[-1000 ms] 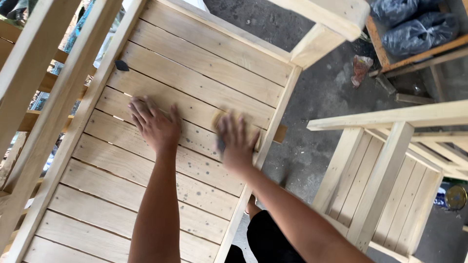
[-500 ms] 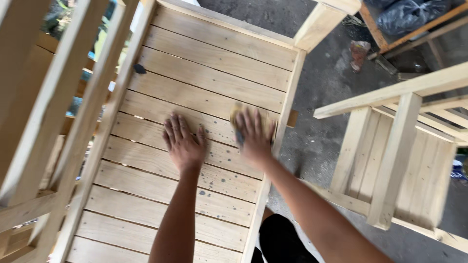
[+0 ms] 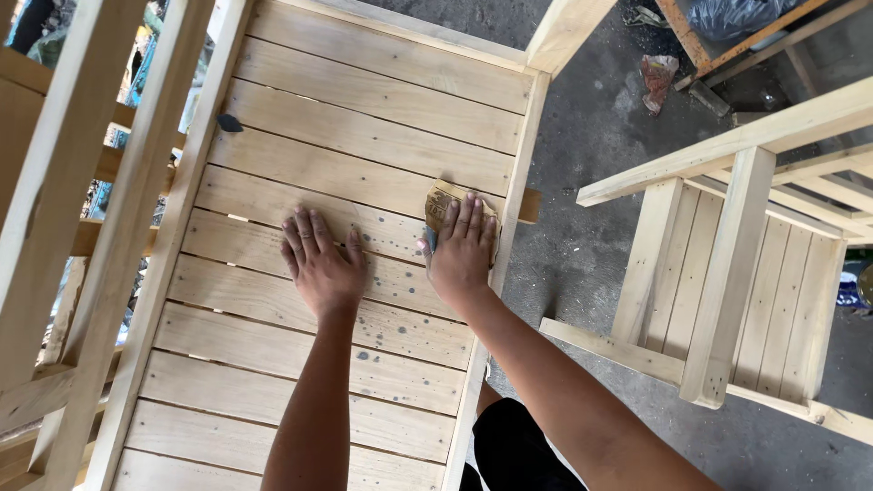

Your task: The person sands the wooden frame of a bench using a sanding block. They work along the top rail, side supports, and seat slats, moving methodically across the surface to smooth the wood.

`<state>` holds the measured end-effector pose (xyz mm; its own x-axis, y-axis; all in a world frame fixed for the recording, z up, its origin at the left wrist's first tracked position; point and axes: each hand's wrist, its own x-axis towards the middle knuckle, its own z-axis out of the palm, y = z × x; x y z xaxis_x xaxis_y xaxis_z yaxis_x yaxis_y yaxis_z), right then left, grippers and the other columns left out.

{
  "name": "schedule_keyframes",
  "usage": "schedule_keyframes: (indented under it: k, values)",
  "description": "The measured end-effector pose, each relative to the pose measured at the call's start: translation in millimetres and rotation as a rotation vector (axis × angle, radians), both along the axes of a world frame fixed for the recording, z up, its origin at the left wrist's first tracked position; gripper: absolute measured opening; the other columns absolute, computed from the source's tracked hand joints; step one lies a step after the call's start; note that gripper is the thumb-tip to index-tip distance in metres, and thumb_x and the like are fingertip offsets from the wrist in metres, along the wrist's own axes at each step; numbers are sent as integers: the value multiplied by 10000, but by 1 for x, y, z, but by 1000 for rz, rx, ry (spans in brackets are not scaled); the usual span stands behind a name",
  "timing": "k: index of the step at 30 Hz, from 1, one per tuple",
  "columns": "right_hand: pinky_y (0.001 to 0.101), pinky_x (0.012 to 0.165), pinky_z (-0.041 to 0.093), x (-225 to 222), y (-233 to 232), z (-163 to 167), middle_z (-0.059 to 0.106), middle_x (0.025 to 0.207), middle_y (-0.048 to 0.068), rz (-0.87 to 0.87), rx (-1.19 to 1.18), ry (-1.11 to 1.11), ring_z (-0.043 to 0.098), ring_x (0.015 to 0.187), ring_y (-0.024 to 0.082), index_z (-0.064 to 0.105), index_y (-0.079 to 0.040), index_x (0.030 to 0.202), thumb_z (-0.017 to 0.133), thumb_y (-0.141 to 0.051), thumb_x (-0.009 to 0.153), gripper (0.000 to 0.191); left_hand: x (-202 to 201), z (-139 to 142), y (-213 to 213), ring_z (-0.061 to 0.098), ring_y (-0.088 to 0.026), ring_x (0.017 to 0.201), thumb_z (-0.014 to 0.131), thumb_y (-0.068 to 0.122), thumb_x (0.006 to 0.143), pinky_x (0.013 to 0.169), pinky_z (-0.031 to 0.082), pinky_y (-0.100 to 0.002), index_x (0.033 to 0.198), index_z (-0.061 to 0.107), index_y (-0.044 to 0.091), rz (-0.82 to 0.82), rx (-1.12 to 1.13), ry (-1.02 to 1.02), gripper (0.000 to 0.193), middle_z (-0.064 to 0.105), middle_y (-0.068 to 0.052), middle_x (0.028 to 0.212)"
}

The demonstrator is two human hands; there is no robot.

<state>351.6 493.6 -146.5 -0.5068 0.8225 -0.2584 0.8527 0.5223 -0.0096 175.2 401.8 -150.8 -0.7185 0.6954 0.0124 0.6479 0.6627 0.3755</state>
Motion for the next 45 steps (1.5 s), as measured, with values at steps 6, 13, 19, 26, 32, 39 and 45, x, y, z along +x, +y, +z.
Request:
schedule_keyframes:
  k: [6,13,19,26,32,39,45]
  values:
    - [593,1231,81,-4,17,-2,114,1587,424,-53,130,182,93,1503,548,231,194,1511,393,-398,1022,786,3,-1,-3,122,-340,1586,341,546,1058,1284,79,-485,1597,327,-8,-5,13,5,774,228,-157,1702]
    - [560,1284,143,10,49,-16,249,1601,414,80,276,99,214,1528,531,296,177,1526,447,-245,1039,662,3,1,-3,115,-344,1582,343,537,1061,1276,75,-489,1598,306,-11,-16,5,-5,768,218,-163,1705]
    - [561,1238,163,17,46,-17,296,1554,400,171,249,184,256,1480,523,339,188,1473,442,-265,1012,654,1,0,-2,107,-349,1586,338,550,1063,1281,70,-494,1610,296,3,-14,1,10,775,204,-157,1708]
    - [533,1255,166,22,61,-9,324,1564,377,267,214,162,277,1496,488,379,166,1481,432,-313,1006,677,1,-3,-2,111,-342,1586,335,555,1056,1281,77,-494,1605,303,20,-3,-8,-2,768,205,-144,1712]
    - [546,1296,152,26,59,-19,302,1605,352,283,263,195,250,1528,463,365,169,1501,340,-284,1119,594,2,-2,-2,122,-353,1584,357,536,1061,1278,86,-500,1602,318,2,-6,8,10,761,221,-166,1704]
    - [588,1234,138,21,39,-12,277,1560,390,258,151,110,243,1484,522,336,165,1486,325,-272,1043,622,2,-2,-2,143,-360,1581,368,531,1059,1277,97,-507,1592,343,0,2,33,10,753,242,-168,1700]
    - [609,1253,94,7,56,-15,243,1572,430,153,161,25,198,1496,549,280,168,1532,327,-240,1063,623,1,-3,-2,134,-350,1580,363,543,1050,1277,94,-499,1591,330,13,8,13,5,758,233,-158,1699]
